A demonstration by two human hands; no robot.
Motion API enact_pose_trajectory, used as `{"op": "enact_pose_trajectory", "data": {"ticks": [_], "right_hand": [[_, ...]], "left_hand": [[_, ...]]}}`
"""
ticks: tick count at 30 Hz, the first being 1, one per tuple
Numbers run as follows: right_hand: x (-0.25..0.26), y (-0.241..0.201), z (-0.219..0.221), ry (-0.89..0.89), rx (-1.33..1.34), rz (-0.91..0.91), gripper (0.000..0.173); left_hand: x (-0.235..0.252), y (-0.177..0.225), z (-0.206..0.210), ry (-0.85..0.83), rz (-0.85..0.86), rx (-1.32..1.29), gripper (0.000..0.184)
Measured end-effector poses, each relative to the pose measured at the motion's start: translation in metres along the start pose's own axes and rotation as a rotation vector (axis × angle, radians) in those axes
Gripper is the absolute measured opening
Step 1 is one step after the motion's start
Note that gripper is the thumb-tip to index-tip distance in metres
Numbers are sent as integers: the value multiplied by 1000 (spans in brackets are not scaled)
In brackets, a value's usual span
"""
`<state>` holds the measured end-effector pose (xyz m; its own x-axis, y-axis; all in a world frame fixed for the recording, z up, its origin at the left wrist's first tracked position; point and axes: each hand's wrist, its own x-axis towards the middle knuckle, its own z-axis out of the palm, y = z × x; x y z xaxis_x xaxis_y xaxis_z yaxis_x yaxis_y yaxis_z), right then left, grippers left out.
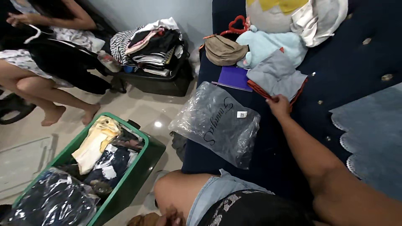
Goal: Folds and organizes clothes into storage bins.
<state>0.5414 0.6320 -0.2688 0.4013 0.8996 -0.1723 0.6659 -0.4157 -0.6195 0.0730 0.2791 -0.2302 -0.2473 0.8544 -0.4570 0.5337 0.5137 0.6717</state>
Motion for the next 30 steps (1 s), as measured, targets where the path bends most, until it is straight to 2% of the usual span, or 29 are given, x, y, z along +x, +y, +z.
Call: {"op": "enact_pose_trajectory", "data": {"ticks": [3, 5, 8, 11, 13, 15, 17, 24, 30], "right_hand": [[13, 17, -16, 243, 181, 166, 69], [21, 28, -24, 354, 247, 258, 80], [28, 32, -25, 322, 439, 396, 87], [35, 30, -22, 277, 618, 440, 86], [41, 33, -22, 281, 714, 422, 87], [44, 32, -22, 274, 785, 412, 87], [45, 30, -23, 266, 858, 396, 83], [49, 38, -17, 149, 1136, 341, 55], [19, -7, -25, 76, 1352, 207, 32]], "left_hand": [[13, 22, -2, 50, 127, 13, 49], [25, 44, -3, 78, 236, 19, 51], [39, 73, -4, 70, 302, 59, 48], [47, 88, -2, -65, 253, 116, 43], [52, 84, 3, -158, 199, 104, 39], [53, 69, 9, -168, 210, 63, 35], [52, 55, 12, -128, 231, 8, 33], [45, 40, 13, -43, 227, -152, 30], [40, 43, 10, -68, 211, -160, 31]]}}
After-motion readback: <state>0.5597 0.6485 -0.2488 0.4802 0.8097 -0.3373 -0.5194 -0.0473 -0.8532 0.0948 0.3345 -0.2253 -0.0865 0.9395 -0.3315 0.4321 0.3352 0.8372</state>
